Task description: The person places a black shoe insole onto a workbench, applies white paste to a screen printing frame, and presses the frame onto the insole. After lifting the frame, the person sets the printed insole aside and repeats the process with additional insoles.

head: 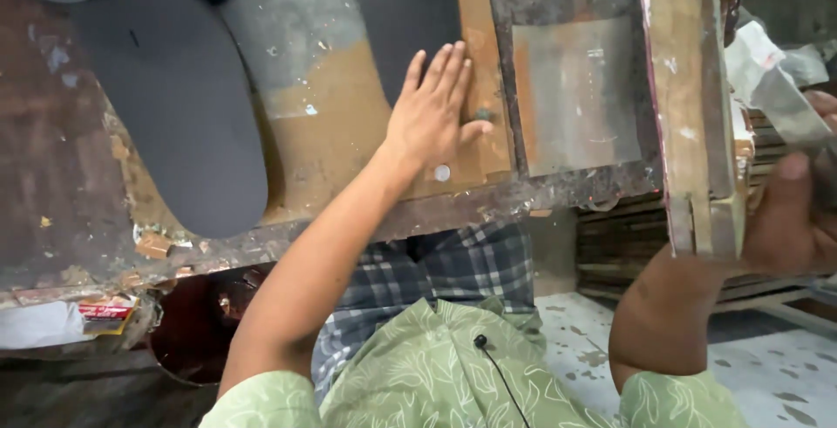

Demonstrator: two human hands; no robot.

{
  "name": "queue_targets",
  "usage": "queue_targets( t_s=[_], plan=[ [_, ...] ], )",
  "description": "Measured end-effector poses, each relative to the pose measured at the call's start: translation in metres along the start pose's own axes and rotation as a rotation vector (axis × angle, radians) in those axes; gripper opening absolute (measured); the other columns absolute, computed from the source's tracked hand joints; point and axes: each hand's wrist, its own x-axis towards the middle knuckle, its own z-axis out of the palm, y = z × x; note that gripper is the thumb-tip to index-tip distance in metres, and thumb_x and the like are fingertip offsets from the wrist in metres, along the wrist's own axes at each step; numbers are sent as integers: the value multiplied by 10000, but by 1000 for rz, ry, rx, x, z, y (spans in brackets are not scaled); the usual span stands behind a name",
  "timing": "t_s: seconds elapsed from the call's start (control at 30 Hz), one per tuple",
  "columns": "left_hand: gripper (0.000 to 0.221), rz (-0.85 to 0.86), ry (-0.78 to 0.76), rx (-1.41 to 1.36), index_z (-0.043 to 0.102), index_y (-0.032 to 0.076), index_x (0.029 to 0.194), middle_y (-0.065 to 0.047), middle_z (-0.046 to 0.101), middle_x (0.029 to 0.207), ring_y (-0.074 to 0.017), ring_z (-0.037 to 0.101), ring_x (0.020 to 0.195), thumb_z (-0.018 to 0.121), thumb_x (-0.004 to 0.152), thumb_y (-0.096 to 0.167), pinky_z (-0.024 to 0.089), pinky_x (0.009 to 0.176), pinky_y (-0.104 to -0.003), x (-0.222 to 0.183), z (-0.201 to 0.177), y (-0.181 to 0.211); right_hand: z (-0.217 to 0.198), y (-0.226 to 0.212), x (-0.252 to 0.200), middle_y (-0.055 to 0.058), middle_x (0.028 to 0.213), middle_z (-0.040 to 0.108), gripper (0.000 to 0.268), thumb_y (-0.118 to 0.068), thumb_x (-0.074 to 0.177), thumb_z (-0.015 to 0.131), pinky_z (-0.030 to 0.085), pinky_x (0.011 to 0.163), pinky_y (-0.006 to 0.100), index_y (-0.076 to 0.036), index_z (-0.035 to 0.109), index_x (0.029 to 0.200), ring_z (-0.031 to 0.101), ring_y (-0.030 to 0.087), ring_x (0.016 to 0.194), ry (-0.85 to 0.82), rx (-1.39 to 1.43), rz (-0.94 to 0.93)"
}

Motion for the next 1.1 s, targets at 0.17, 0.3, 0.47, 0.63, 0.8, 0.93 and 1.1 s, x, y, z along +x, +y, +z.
queue_targets(
  t_s=[0.17, 0.3, 0.47, 0.63, 0.8, 0.93, 1.1],
  plan=[
    [991, 112, -89, 18, 358, -61, 1528, -219, 274, 1631, -330, 213, 1532, 409, 927, 725, 107, 1224, -559, -29, -15, 31, -18, -12, 10, 185, 1241, 688, 466, -203, 1112, 368, 571, 986, 292, 101, 513, 1434, 718, 213, 1046, -256, 42, 358],
    [1015, 165, -142, -34, 365, -68, 1523, -216, 286, 1641, -317, 214, 1532, 421, 898, 729, 104, 1231, -533, -67, -25, 46, 2, -7, 5, 185, 1194, 705, 418, -189, 1126, 401, 590, 952, 302, 101, 546, 1392, 734, 226, 1016, -137, 18, 232],
    [831, 224, -103, -513, 393, -67, 1510, -249, 406, 1595, -400, 389, 1509, 584, 1011, 569, 302, 1272, -482, -91, -65, 48, 1, 34, -14, 245, 1189, 758, 246, -21, 1101, 559, 640, 884, 375, 74, 643, 1312, 754, 295, 937, 38, -92, -168],
    [739, -22, 177, -1199, 337, -10, 1592, -226, 452, 1624, -291, 488, 1491, 612, 1068, 433, 421, 1235, -398, -108, -140, 52, 91, -2, -26, 201, 1214, 708, 344, 37, 964, 590, 558, 1014, 369, 39, 673, 1297, 693, 290, 1120, -85, -225, -30],
    [642, -602, 256, -1032, 557, -20, 1432, -185, 745, 1246, -169, 719, 1141, 654, 967, 411, 568, 969, -329, -115, -95, 41, 124, 12, -42, 147, 1255, 701, 388, 41, 911, 574, 518, 990, 367, -21, 694, 1275, 680, 297, 1160, -439, -223, 221],
    [659, -731, 249, -895, 568, -35, 1401, -229, 748, 1157, -270, 753, 1050, 689, 930, 410, 572, 901, -363, -125, -63, 34, 129, 7, -62, 134, 1185, 724, 402, 25, 839, 631, 536, 911, 378, -51, 719, 1224, 690, 312, 1076, -625, -318, 210],
    [664, -699, 243, -649, 606, -11, 1413, -293, 697, 1176, -406, 700, 1069, 740, 902, 390, 540, 905, -424, -125, -68, 36, 131, 9, -66, 158, 1179, 716, 371, -3, 844, 657, 532, 946, 404, -43, 721, 1207, 679, 343, 1117, -607, -296, 163]
  ],
)
